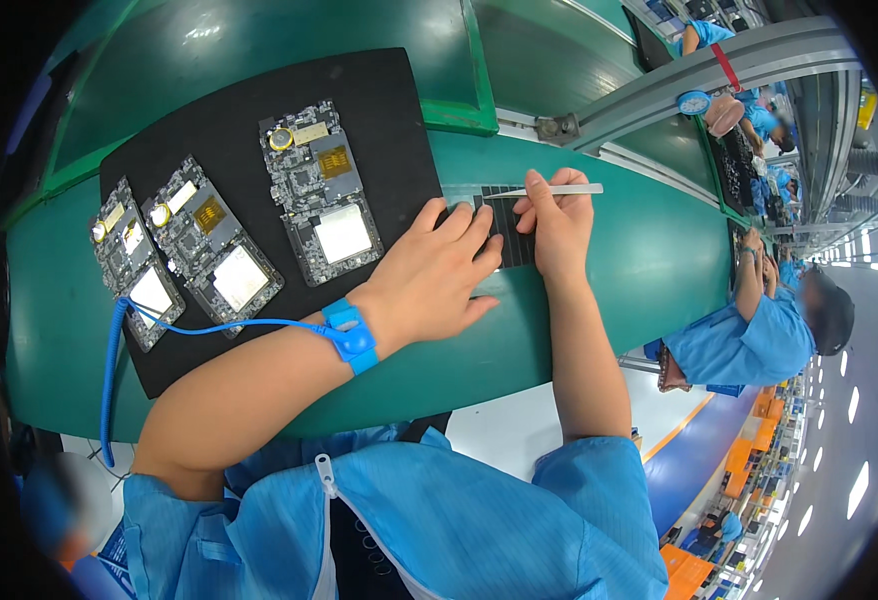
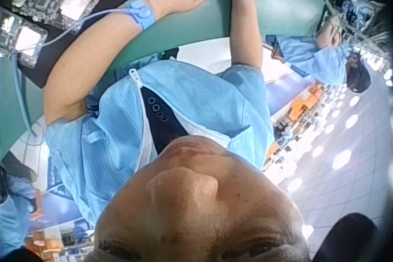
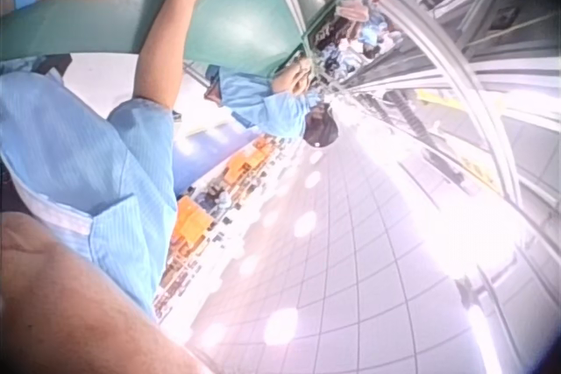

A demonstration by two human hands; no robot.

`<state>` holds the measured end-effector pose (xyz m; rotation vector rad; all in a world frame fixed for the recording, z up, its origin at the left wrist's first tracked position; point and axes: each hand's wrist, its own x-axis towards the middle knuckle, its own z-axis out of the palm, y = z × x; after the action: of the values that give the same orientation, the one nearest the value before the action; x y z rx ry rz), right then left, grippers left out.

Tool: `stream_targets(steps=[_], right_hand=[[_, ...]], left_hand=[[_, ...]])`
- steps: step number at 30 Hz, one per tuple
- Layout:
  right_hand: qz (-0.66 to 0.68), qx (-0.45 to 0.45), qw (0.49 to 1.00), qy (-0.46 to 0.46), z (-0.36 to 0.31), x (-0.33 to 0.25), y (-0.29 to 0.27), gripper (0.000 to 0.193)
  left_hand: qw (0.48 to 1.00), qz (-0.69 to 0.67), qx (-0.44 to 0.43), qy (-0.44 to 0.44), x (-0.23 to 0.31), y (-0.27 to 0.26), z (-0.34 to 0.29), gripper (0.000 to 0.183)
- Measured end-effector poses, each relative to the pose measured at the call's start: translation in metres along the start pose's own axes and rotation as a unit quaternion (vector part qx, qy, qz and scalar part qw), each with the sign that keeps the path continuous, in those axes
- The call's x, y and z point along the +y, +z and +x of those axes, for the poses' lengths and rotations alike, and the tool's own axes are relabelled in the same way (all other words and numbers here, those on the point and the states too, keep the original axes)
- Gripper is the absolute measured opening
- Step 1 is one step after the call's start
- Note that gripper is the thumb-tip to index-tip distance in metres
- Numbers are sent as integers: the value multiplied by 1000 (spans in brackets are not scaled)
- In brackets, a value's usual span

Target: The person uses tweezers to pick up small metallic strips from a tray and places them onto specific areas of circuit boards. The person repeats this process for multiple boards, carefully aligning the strips before moving the boards along the assembly line.

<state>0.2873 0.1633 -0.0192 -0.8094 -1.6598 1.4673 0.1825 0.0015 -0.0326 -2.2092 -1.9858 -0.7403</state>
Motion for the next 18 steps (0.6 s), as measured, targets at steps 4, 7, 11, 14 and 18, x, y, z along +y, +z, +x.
stream_targets(steps=[4,7,11,14,18], right_hand=[[-5,-10,1000,6,1,1,-3,25],[0,-6,1000,-5,1,2,-2,24],[117,34,992,-43,-4,-13,8,18],[111,-11,993,-35,-11,-37,40,17],[145,-130,979,58,-38,-69,127,19]], left_hand=[[1000,-2,-12,2,1,-1,4,56],[1000,14,8,1,0,-1,1,57],[1000,-24,-12,-14,1,-7,-1,58],[996,17,84,25,7,-43,-28,54],[991,48,41,-122,6,-129,-104,39]])
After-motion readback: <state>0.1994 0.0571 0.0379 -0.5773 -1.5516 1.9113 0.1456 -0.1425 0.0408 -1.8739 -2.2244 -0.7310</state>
